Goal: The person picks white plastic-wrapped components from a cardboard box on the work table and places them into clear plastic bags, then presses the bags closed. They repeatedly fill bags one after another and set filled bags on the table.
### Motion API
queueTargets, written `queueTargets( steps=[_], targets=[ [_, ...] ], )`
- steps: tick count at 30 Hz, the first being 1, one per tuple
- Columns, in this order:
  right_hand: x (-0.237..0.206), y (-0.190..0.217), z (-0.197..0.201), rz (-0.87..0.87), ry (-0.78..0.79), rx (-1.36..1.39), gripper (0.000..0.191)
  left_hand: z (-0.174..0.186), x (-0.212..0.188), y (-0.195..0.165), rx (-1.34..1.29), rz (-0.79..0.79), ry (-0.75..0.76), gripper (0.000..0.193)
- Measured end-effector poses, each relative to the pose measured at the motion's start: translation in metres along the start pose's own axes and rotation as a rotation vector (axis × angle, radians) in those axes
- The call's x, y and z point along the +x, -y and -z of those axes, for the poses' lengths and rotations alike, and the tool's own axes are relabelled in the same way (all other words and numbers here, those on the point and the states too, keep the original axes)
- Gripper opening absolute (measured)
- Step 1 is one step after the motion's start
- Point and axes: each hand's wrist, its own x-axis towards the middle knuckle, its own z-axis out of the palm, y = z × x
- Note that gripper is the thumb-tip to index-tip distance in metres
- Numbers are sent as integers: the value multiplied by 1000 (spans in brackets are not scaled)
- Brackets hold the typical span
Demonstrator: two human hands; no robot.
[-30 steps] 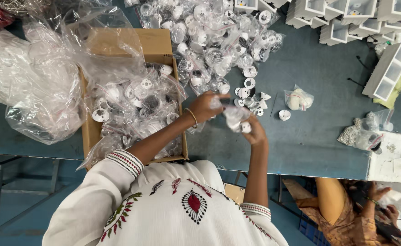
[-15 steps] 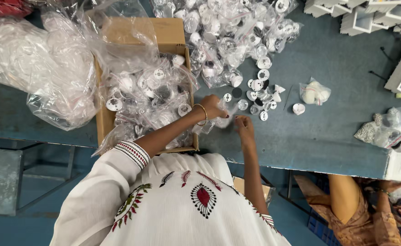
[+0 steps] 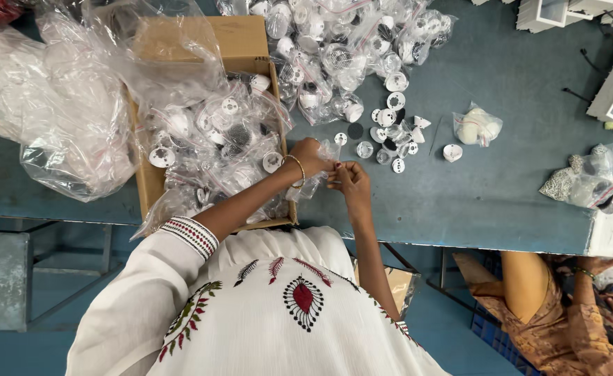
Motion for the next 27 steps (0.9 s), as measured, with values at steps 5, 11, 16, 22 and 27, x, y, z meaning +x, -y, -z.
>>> queueTargets(
  steps=[5,11,16,22,27],
  targets=[
    [9,-8,9,50,63,17,21,-1,4,7,-45,-103,69,41],
    [16,-24,14,94,141,92,19,0,12,17,-83,-8,205,51],
    [18,-28,8,212,31,-113,23,1,14,12,225,-67,11,46],
    [1,-21,32,111,4,-142,27,17,8,-9,418,-158,-162,40],
    [9,-29,39,93,246,562,26,1,-13,-48,257,-263,-29,39]
  ],
)
